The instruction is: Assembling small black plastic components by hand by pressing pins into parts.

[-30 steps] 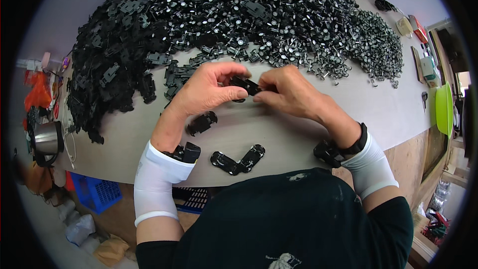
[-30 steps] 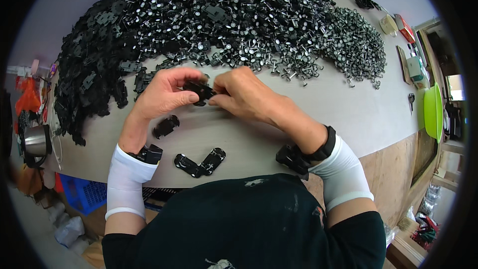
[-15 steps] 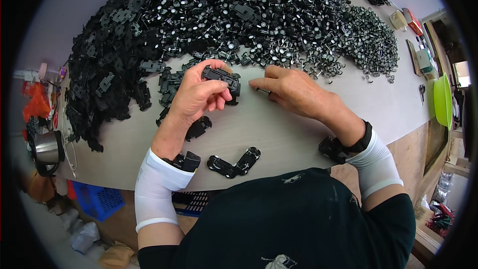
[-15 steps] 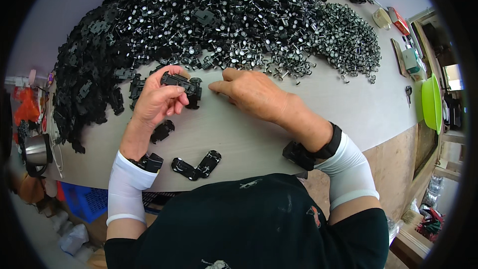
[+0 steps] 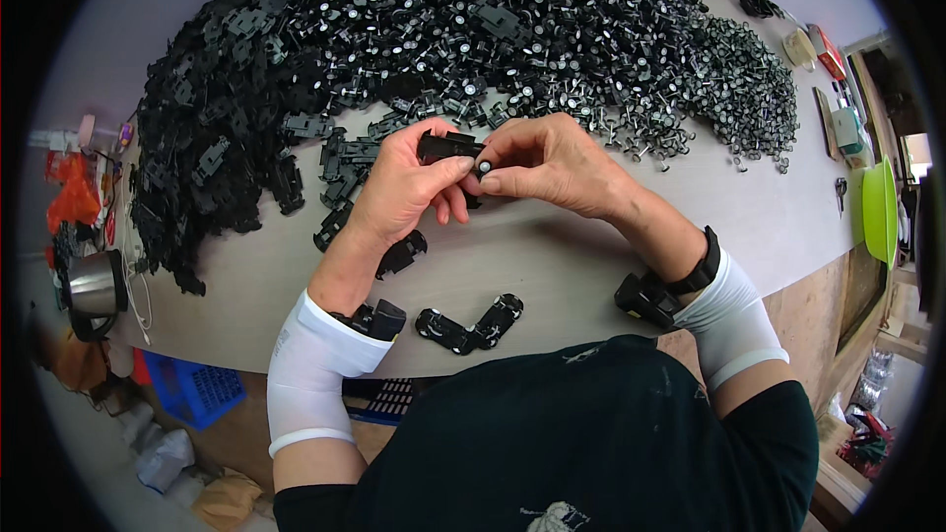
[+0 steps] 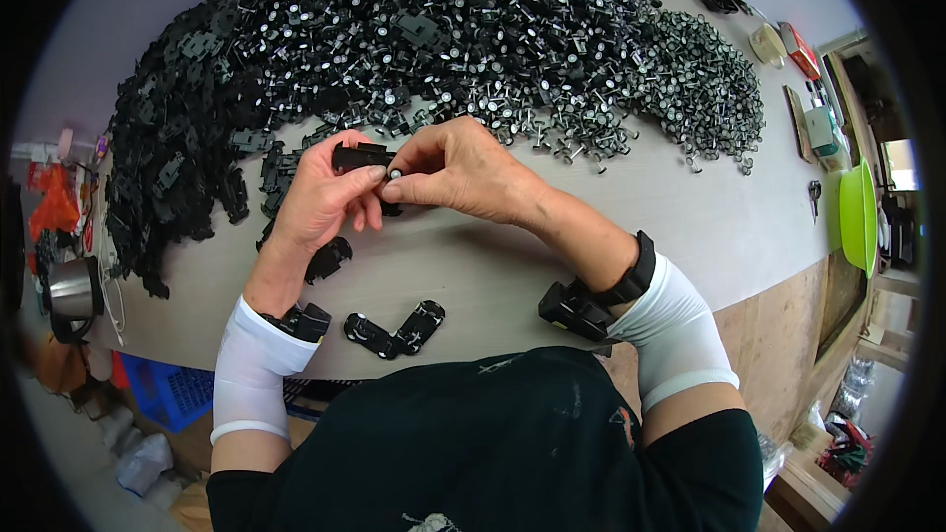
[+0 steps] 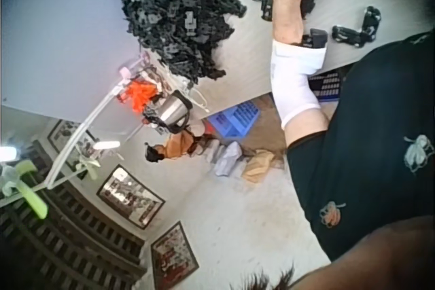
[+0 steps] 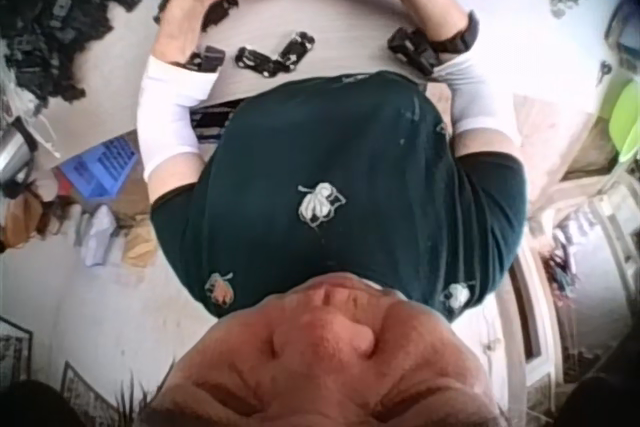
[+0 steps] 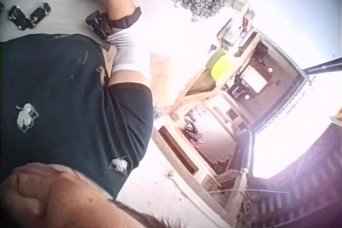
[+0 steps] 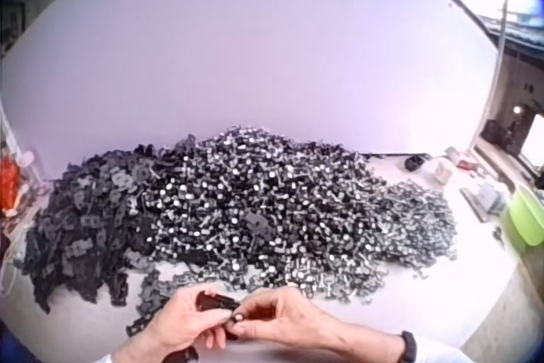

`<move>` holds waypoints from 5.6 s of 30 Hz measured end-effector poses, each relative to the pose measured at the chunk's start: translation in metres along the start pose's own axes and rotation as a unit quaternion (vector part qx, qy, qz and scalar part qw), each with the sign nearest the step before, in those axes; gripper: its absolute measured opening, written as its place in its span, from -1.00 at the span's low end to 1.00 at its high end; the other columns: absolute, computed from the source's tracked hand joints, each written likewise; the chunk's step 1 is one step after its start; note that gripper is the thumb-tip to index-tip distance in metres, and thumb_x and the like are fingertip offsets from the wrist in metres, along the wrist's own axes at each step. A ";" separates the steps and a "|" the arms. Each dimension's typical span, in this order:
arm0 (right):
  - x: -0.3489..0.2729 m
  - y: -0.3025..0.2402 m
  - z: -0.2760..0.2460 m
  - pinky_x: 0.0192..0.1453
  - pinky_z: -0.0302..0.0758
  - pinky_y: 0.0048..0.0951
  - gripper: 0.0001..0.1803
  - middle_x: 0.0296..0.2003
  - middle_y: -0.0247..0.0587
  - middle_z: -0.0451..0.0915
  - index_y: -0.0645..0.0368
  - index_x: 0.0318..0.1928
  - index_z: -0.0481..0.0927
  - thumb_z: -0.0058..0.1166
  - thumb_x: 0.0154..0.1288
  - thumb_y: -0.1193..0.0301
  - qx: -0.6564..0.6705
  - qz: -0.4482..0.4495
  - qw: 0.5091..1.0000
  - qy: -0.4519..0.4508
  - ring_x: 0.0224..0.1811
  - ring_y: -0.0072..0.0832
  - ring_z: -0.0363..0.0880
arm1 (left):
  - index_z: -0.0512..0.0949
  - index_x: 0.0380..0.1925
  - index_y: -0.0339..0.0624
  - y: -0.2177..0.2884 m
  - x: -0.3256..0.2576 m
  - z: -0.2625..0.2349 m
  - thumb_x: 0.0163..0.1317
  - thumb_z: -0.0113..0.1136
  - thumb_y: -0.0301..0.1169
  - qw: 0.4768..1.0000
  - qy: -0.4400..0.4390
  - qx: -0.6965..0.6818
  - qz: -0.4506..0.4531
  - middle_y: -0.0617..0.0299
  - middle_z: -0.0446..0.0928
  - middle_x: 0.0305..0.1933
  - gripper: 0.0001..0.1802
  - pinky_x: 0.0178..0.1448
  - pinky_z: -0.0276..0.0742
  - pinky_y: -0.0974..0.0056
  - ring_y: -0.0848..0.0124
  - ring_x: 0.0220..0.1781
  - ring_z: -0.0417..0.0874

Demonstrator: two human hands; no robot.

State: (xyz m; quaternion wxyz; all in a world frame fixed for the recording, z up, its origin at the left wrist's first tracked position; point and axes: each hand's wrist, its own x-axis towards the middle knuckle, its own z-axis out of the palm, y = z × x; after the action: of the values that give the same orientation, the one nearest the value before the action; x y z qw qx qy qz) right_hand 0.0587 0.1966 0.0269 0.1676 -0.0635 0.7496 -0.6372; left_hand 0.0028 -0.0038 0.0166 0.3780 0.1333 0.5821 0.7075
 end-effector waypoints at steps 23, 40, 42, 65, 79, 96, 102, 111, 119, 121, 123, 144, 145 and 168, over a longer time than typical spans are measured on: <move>0.003 0.006 0.007 -0.30 0.43 -0.32 -0.55 -0.40 -0.14 0.43 0.32 -0.17 0.57 0.30 -0.22 0.65 -0.292 -0.351 0.871 0.181 -0.36 -0.26 0.44 | 0.49 -0.27 -0.29 -0.002 0.001 -0.005 0.32 0.11 -0.34 0.996 0.000 -0.086 -0.017 0.11 0.55 -0.53 -0.79 -0.74 0.15 0.56 0.55 -0.73 0.39; 0.013 -0.011 0.015 -0.44 0.42 -0.53 -0.65 -0.54 -0.28 0.53 0.40 -0.19 0.59 0.30 0.03 0.43 -0.125 -0.135 0.969 0.162 -0.52 -0.62 0.45 | 0.35 0.07 -0.46 -0.009 0.005 -0.004 0.13 0.28 -0.53 0.962 0.001 -0.245 0.117 0.14 0.54 -0.23 -0.49 -0.37 0.57 0.49 0.49 -0.35 0.62; 0.019 -0.016 0.015 -0.44 0.42 -0.53 -0.65 -0.55 -0.28 0.53 0.41 -0.19 0.60 0.31 0.02 0.43 -0.118 -0.127 0.972 0.162 -0.52 -0.62 0.44 | 0.37 0.04 -0.46 -0.008 0.005 -0.006 0.14 0.27 -0.54 0.956 -0.013 -0.258 0.140 0.13 0.54 -0.26 -0.53 -0.31 0.58 0.47 0.48 -0.35 0.61; 0.042 -0.037 -0.019 -0.29 0.50 -0.44 -0.91 -0.45 -0.12 0.61 0.29 -0.32 0.64 0.15 0.13 0.55 -0.286 -0.205 0.925 0.141 -0.39 -0.41 0.59 | 0.45 0.04 -0.35 -0.013 0.010 -0.009 0.18 0.25 -0.36 0.968 -0.001 -0.162 0.194 0.08 0.50 0.06 -0.55 0.16 0.47 0.14 0.30 0.00 0.57; 0.028 -0.020 -0.011 -0.19 0.54 -0.55 -0.74 -0.27 -0.24 0.53 0.32 -0.12 0.60 0.10 0.14 0.68 -0.075 -0.160 0.980 0.091 -0.25 -0.56 0.57 | 0.43 0.04 -0.32 -0.016 0.009 -0.012 0.25 0.15 -0.45 0.948 -0.073 -0.284 0.124 0.08 0.52 0.03 -0.64 0.24 0.49 0.14 0.20 0.07 0.57; 0.023 -0.023 0.015 -0.39 0.46 -0.38 -0.83 -0.44 -0.14 0.49 0.32 -0.36 0.58 0.23 -0.04 0.61 -0.201 -0.292 0.897 0.263 -0.44 -0.30 0.51 | 0.40 0.12 -0.30 -0.012 0.006 -0.001 0.14 0.22 -0.62 0.965 0.029 -0.180 0.190 0.21 0.50 0.02 -0.51 0.10 0.55 0.37 0.49 -0.03 0.56; 0.017 -0.036 0.021 -0.34 0.51 -0.21 -0.84 -0.45 -0.04 0.51 0.32 -0.39 0.54 0.16 -0.03 0.52 -0.323 -0.269 0.882 0.214 -0.40 -0.10 0.55 | 0.35 0.19 -0.28 -0.015 0.006 0.005 0.13 0.19 -0.70 0.956 0.076 0.021 0.282 0.19 0.49 0.10 -0.42 0.13 0.53 0.38 0.48 0.05 0.53; 0.021 -0.048 0.021 -0.44 0.48 -0.31 -0.85 -0.50 -0.02 0.53 0.37 -0.42 0.52 0.20 -0.06 0.60 -0.421 -0.264 0.851 0.172 -0.47 -0.19 0.58 | 0.38 0.16 -0.29 -0.018 0.002 0.002 0.10 0.22 -0.69 0.958 0.054 0.116 0.257 0.18 0.51 0.08 -0.44 0.14 0.54 0.36 0.47 0.04 0.54; 0.029 -0.033 0.006 -0.41 0.46 -0.29 -0.57 -0.52 -0.15 0.52 0.24 -0.51 0.45 0.44 -0.24 0.25 -0.281 -0.192 0.908 0.243 -0.47 -0.23 0.53 | 0.21 0.26 -0.31 -0.008 0.004 0.001 0.21 0.19 -0.51 0.975 -0.007 -0.012 0.220 0.07 0.51 0.02 -0.38 0.09 0.58 0.27 0.44 -0.01 0.58; 0.029 -0.034 0.005 -0.37 0.46 -0.27 -0.55 -0.51 -0.16 0.49 0.22 -0.48 0.45 0.43 -0.26 0.24 -0.348 -0.255 0.876 0.218 -0.42 -0.18 0.52 | 0.31 0.14 -0.38 -0.001 0.000 0.007 0.29 0.12 -0.42 0.970 -0.084 -0.170 0.151 0.04 0.55 -0.05 -0.54 0.04 0.60 0.20 0.37 -0.08 0.63; 0.035 -0.030 0.011 -0.32 0.46 -0.23 -0.54 -0.52 -0.18 0.47 0.23 -0.48 0.43 0.41 -0.27 0.22 -0.361 -0.303 0.868 0.157 -0.39 -0.13 0.49 | 0.39 0.01 -0.40 -0.005 -0.001 0.005 0.34 0.05 -0.35 0.977 -0.041 -0.182 0.104 0.05 0.57 -0.14 -0.65 -0.02 0.64 0.17 0.31 -0.16 0.65; -0.028 -0.018 -0.001 -0.40 0.46 -0.40 -0.82 -0.59 -0.09 0.55 0.35 -0.38 0.53 0.22 0.02 0.51 -0.219 -0.007 0.964 -0.151 -0.55 -0.42 0.53 | 0.56 -0.09 -0.34 0.014 0.001 -0.021 0.23 0.21 -0.36 0.990 0.009 0.109 0.091 0.13 0.62 -0.21 -0.68 -0.08 0.53 0.40 0.48 -0.21 0.61; -0.028 -0.020 -0.001 -0.40 0.46 -0.40 -0.82 -0.59 -0.09 0.55 0.35 -0.38 0.53 0.22 0.02 0.51 -0.219 -0.009 0.964 -0.151 -0.55 -0.42 0.53 | 0.56 -0.09 -0.34 0.020 -0.002 -0.023 0.23 0.21 -0.36 0.990 0.011 0.111 0.092 0.13 0.62 -0.21 -0.68 -0.08 0.53 0.40 0.48 -0.21 0.61; -0.025 -0.011 0.060 -0.09 0.50 -0.25 -0.70 -0.21 0.07 0.58 0.38 -0.04 0.48 0.05 0.20 0.58 -0.158 -0.150 0.922 -0.319 -0.17 -0.09 0.57 | 0.52 -0.61 -0.35 0.049 -0.025 -0.018 -0.12 0.37 -0.42 0.783 -0.054 0.620 0.002 0.13 0.46 -0.67 -0.77 -0.46 0.45 0.27 0.39 -0.56 0.54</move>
State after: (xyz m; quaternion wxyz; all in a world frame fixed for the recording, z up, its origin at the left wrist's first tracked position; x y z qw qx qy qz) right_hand 0.1007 0.1466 0.0339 0.2876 -0.4006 0.7292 -0.4743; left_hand -0.0100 -0.0364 0.0626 0.2430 0.3778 0.8736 0.1870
